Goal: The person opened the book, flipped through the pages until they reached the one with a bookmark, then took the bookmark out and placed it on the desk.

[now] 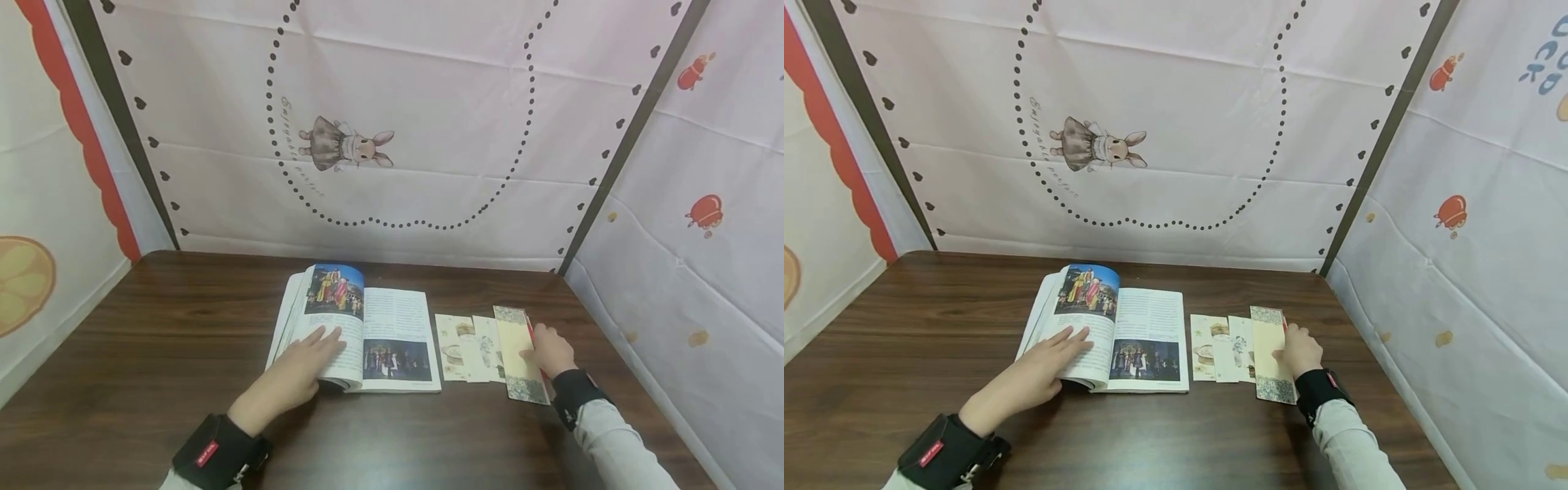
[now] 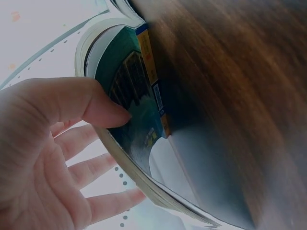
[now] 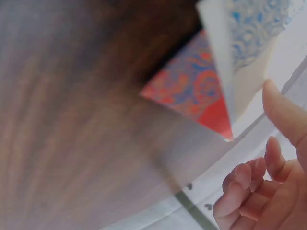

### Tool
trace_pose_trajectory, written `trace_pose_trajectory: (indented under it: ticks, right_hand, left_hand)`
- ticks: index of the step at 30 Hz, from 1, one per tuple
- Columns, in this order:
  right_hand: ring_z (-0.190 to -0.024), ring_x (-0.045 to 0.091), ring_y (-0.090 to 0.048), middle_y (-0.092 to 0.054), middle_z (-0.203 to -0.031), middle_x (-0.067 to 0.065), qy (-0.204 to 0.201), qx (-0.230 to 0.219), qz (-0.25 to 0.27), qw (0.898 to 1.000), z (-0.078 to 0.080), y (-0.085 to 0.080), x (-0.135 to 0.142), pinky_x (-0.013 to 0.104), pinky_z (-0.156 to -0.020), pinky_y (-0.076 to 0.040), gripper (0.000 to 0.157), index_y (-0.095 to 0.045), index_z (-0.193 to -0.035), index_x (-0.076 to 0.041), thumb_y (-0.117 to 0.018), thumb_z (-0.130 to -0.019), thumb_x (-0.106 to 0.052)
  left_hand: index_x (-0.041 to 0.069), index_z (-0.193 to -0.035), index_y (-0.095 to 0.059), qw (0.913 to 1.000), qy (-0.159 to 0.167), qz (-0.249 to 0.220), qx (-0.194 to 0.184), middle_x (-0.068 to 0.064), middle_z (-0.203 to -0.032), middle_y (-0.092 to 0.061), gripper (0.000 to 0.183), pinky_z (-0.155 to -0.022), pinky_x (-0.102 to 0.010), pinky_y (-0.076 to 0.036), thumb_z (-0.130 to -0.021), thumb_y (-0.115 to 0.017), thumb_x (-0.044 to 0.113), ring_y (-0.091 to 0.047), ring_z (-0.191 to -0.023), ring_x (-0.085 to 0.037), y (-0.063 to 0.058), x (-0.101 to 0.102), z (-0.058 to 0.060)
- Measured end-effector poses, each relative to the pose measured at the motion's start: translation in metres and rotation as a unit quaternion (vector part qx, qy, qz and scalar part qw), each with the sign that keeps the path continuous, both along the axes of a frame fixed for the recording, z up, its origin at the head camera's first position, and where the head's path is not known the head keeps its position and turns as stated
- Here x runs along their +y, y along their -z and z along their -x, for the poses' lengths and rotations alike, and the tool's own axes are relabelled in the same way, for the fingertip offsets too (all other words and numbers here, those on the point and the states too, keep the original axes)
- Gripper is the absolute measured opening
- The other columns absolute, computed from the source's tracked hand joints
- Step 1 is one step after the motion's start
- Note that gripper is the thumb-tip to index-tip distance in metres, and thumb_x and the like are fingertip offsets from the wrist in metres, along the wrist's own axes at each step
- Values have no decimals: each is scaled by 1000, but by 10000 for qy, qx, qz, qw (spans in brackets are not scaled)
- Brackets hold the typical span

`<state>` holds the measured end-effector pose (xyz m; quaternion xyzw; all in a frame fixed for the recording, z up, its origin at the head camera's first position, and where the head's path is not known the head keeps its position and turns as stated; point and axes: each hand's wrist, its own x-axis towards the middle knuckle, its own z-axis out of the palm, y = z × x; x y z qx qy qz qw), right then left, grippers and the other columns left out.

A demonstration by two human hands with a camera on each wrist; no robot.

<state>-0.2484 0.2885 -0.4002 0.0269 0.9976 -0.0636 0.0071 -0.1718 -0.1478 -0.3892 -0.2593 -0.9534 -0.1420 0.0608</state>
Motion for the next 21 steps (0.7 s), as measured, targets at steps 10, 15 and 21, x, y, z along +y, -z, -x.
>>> trace_pose_trajectory:
  ticks: [10,15,21]
  right_hand:
    - [-72,29,-62,-62,-92,20,-1780,621,91,9820,-14,-5,-73,39,-58,-50,37,-54,-105,3,-72,-81,-18]
    - [-92,26,-63,-65,-104,14,-3224,406,168,9456,-25,-4,-121,39,-77,-53,49,-59,-113,0,-72,-81,-34]
    - [-135,30,-41,-42,-146,15,-3788,-575,-115,9236,-28,-4,-151,48,-108,-36,86,-44,-139,-5,-69,-75,-56]
  left_hand:
    - [1,-131,-52,9997,-52,58,-230,-19,-144,-43,68,-99,-66,-35,-66,-63,-16,-39,-132,-43,-2,1,0]
    - [1,-131,-52,9996,-48,52,-257,-20,-144,-43,68,-99,-66,-35,-66,-62,-16,-39,-132,-43,-1,2,1]
    - [2,-130,-52,9998,-53,48,-193,-19,-143,-43,68,-98,-65,-36,-65,-63,-16,-39,-132,-42,1,5,2]
